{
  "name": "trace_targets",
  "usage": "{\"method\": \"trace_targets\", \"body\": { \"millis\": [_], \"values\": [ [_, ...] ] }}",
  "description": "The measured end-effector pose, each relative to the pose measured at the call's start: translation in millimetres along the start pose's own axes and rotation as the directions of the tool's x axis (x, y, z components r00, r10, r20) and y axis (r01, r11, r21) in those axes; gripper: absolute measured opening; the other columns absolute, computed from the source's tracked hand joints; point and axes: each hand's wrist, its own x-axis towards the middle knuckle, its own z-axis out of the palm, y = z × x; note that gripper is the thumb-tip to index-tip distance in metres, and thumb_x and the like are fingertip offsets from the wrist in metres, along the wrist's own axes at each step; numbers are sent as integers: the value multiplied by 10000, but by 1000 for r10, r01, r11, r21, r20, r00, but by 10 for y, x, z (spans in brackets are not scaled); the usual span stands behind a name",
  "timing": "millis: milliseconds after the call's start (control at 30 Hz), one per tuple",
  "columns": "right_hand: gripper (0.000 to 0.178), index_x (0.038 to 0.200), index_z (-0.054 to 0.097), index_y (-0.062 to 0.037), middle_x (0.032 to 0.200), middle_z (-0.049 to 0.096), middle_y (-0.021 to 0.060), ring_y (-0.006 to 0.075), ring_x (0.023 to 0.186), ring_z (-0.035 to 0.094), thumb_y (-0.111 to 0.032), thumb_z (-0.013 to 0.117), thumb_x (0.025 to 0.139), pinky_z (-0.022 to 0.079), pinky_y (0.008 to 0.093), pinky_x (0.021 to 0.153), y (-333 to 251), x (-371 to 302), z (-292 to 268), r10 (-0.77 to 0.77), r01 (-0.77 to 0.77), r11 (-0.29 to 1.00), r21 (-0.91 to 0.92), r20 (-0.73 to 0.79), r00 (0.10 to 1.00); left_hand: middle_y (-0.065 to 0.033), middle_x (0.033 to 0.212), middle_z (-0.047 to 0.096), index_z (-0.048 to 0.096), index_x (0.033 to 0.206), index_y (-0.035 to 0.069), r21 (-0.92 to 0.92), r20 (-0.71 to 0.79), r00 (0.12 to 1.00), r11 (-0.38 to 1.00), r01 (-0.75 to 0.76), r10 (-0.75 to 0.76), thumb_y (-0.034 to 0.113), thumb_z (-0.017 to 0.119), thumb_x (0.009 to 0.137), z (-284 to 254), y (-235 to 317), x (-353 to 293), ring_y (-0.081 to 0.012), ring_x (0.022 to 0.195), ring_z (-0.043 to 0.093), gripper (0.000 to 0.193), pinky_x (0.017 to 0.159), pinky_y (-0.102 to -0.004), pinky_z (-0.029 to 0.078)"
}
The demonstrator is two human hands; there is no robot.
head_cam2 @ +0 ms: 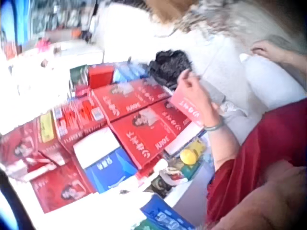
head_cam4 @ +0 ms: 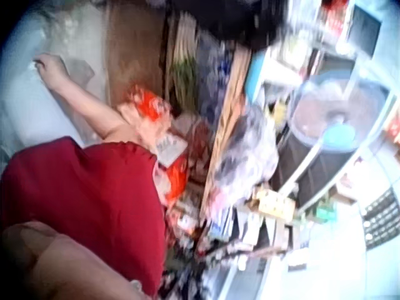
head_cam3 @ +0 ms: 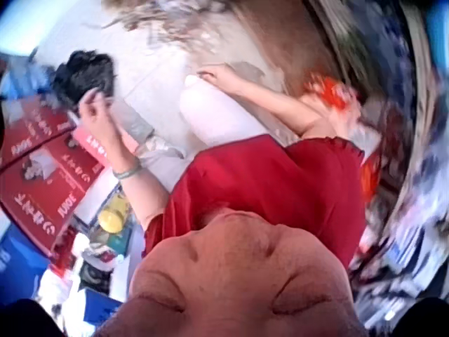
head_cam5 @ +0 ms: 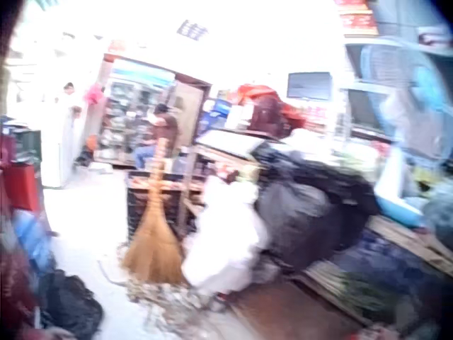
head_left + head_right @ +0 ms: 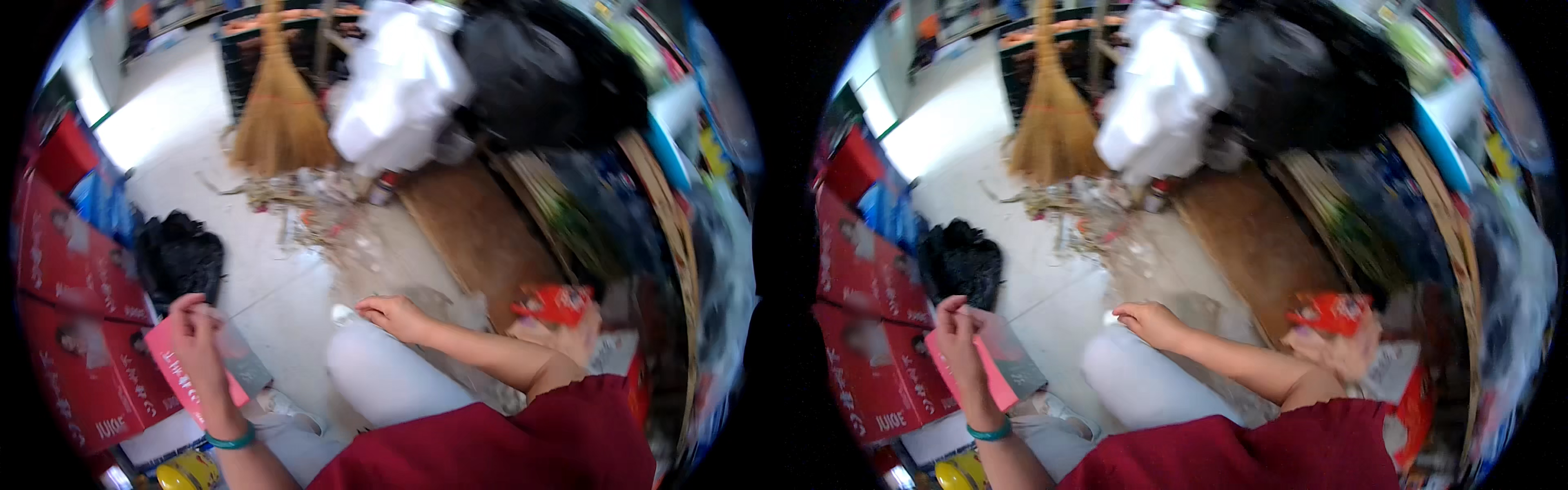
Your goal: The person sits on the floor in a cluttered store and organizes gift bags. They pick up a blue gift bag, wipe it with a cloth, then handle a red gift bag, wiping it as well. The person stacks the cleaned bags and places them into a basket.
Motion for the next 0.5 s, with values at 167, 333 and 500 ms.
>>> {"method": "trace_targets", "body": {
  "millis": [167,333,500],
  "values": [
    [265,1088,602,-71,1030,629,93,262,992,573,-161,578,840,434,367,880,-475,-1671,-464,-87,38,921,-387,-110,990,36,747,499,544,1012,86,-95,90,995,995,-26,34,104,550,898,-96,-475,135,-40,682,502,116,606,-175,422],
    [286,1067,597,-65,1123,582,95,271,1080,515,-178,601,804,387,391,932,-345,-2836,-391,-108,-90,914,-395,-452,885,40,789,523,558,1004,87,85,227,974,996,8,-27,178,566,907,-99,-1089,321,-40,668,498,133,555,-166,392],
    [287,1061,594,-67,1121,579,90,273,1056,523,-163,609,791,421,385,896,162,-3952,-144,107,-314,897,-310,-538,836,36,724,527,561,978,114,272,232,968,962,26,-91,251,571,903,-189,-1379,332,-46,635,482,157,511,-191,351]
  ]
}}
